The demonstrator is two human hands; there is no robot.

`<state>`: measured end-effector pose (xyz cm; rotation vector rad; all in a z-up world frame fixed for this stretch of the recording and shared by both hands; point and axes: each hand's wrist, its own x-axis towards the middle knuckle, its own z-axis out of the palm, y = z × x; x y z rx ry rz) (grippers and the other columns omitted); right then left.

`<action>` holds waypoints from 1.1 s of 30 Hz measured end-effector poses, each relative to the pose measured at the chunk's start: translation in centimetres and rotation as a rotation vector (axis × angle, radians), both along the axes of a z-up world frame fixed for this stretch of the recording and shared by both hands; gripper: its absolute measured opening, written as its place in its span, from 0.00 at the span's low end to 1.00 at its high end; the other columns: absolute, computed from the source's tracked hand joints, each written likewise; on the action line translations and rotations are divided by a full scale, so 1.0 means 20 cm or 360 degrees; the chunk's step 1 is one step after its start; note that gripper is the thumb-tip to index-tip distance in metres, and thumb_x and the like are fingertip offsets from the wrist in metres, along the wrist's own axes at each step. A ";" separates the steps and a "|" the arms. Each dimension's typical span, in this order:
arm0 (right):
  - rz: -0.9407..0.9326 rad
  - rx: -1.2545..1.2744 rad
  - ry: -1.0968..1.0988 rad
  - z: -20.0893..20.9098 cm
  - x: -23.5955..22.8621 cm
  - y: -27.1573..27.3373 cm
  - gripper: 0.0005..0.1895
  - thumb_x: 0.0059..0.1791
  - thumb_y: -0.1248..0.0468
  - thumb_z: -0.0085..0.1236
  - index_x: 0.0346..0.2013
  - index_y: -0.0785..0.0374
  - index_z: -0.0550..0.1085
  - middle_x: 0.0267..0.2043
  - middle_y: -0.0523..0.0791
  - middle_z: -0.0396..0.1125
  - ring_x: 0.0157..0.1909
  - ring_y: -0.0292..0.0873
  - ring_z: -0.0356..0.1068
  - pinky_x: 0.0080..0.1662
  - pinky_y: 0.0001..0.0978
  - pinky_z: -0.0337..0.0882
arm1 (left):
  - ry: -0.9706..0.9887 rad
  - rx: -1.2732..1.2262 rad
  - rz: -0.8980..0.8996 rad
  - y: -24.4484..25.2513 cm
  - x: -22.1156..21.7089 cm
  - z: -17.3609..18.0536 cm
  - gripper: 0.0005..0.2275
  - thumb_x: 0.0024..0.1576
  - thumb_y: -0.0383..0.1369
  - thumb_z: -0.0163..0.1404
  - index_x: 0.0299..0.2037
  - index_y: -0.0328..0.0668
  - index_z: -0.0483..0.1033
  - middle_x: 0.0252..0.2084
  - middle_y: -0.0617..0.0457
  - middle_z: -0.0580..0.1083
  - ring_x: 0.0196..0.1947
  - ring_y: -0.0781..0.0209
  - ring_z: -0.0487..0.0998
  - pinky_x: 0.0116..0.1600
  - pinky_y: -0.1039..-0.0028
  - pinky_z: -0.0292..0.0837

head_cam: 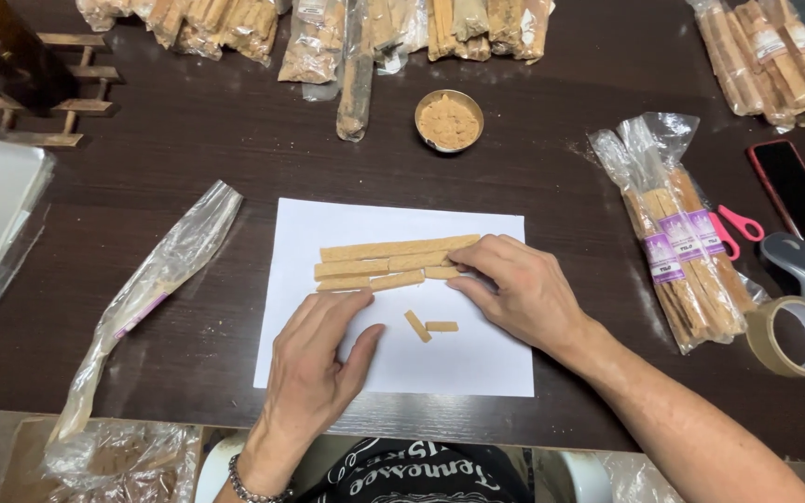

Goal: The person organizes and packs wooden incense sticks into plastic sleeves by hand.

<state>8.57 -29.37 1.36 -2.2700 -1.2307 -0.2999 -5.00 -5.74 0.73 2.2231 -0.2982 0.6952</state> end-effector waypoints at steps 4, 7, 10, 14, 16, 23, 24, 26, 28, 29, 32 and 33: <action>0.0004 0.0025 -0.0057 0.03 0.00 0.02 0.13 0.51 0.58 0.65 0.45 0.63 0.76 0.41 0.44 0.74 0.41 0.44 0.74 0.39 0.35 0.74 | -0.0016 -0.0013 0.0019 0.00 -0.01 -0.02 0.14 0.61 0.32 0.55 0.54 0.32 0.73 0.41 0.46 0.78 0.40 0.54 0.77 0.45 0.69 0.74; 0.0023 0.0071 -0.0121 0.09 0.04 -0.01 0.17 0.50 0.55 0.65 0.45 0.64 0.77 0.39 0.46 0.74 0.39 0.45 0.73 0.41 0.36 0.74 | -0.0047 -0.0060 0.0045 0.01 -0.02 -0.02 0.13 0.60 0.30 0.55 0.52 0.33 0.74 0.42 0.47 0.79 0.40 0.54 0.78 0.45 0.69 0.74; -0.0208 0.0222 0.0101 0.17 0.08 -0.10 0.19 0.47 0.57 0.69 0.46 0.66 0.78 0.37 0.46 0.75 0.35 0.40 0.72 0.40 0.32 0.72 | -0.0059 -0.0220 0.0091 0.02 -0.03 -0.04 0.12 0.58 0.27 0.57 0.51 0.32 0.75 0.42 0.47 0.79 0.41 0.53 0.79 0.47 0.69 0.76; -0.0343 0.0255 0.0275 0.24 0.10 -0.15 0.17 0.50 0.66 0.66 0.53 0.66 0.75 0.41 0.44 0.74 0.37 0.37 0.69 0.42 0.28 0.70 | 0.0036 -0.0191 0.0196 0.05 -0.03 -0.07 0.16 0.57 0.31 0.57 0.54 0.36 0.74 0.45 0.49 0.80 0.45 0.56 0.79 0.50 0.68 0.76; -0.0296 0.0173 0.0342 0.22 0.10 -0.14 0.24 0.48 0.64 0.68 0.58 0.64 0.73 0.46 0.45 0.76 0.45 0.39 0.73 0.48 0.31 0.72 | 0.0085 -0.0053 0.0229 0.09 -0.01 -0.04 0.18 0.58 0.35 0.57 0.56 0.37 0.73 0.48 0.50 0.79 0.47 0.57 0.79 0.52 0.66 0.75; 0.0087 -0.0339 0.0350 0.11 0.09 0.02 0.39 0.47 0.49 0.64 0.66 0.63 0.63 0.62 0.52 0.66 0.62 0.54 0.64 0.62 0.50 0.61 | 0.0326 0.0420 0.0185 0.20 0.13 0.04 0.32 0.53 0.39 0.61 0.65 0.34 0.64 0.56 0.43 0.73 0.57 0.44 0.71 0.62 0.56 0.63; 0.0082 -0.0392 0.0403 0.10 0.10 0.03 0.38 0.47 0.50 0.63 0.67 0.62 0.62 0.64 0.51 0.64 0.63 0.54 0.63 0.62 0.50 0.61 | 0.0325 0.0505 0.0116 0.20 0.16 0.02 0.36 0.50 0.40 0.65 0.66 0.31 0.62 0.57 0.41 0.72 0.58 0.44 0.71 0.64 0.55 0.62; 0.0070 -0.0297 0.0400 0.11 0.09 0.05 0.38 0.45 0.54 0.66 0.66 0.64 0.65 0.59 0.52 0.68 0.62 0.54 0.66 0.63 0.50 0.63 | 0.0364 0.0453 0.0091 0.17 0.18 0.04 0.35 0.49 0.36 0.65 0.65 0.28 0.65 0.54 0.36 0.74 0.59 0.39 0.71 0.64 0.51 0.61; 0.0056 -0.0206 0.0404 0.09 0.09 0.05 0.37 0.44 0.58 0.70 0.65 0.66 0.68 0.55 0.52 0.71 0.60 0.55 0.69 0.64 0.50 0.64 | 0.0409 0.0398 0.0061 0.14 0.21 0.04 0.34 0.47 0.32 0.65 0.64 0.25 0.68 0.52 0.32 0.76 0.59 0.35 0.72 0.64 0.48 0.61; 0.0066 -0.0179 0.0390 0.08 0.09 0.06 0.36 0.45 0.56 0.69 0.64 0.65 0.68 0.53 0.51 0.72 0.59 0.53 0.70 0.63 0.49 0.65 | 0.0387 0.0395 0.0042 0.13 0.22 0.04 0.33 0.48 0.32 0.65 0.63 0.25 0.68 0.51 0.32 0.76 0.59 0.35 0.73 0.63 0.48 0.62; 0.0086 -0.0116 0.0376 0.02 0.09 0.07 0.34 0.46 0.53 0.68 0.62 0.64 0.70 0.51 0.49 0.73 0.57 0.51 0.71 0.62 0.46 0.66 | 0.0366 0.0405 0.0032 0.14 0.24 -0.01 0.32 0.49 0.32 0.64 0.63 0.27 0.69 0.49 0.34 0.77 0.57 0.38 0.74 0.62 0.50 0.63; 0.0091 -0.0077 0.0367 0.01 0.10 0.07 0.33 0.46 0.53 0.68 0.62 0.63 0.70 0.50 0.47 0.73 0.56 0.49 0.72 0.62 0.45 0.66 | 0.0357 0.0420 0.0038 0.14 0.25 -0.02 0.31 0.49 0.33 0.64 0.63 0.29 0.69 0.48 0.38 0.78 0.56 0.42 0.75 0.62 0.52 0.64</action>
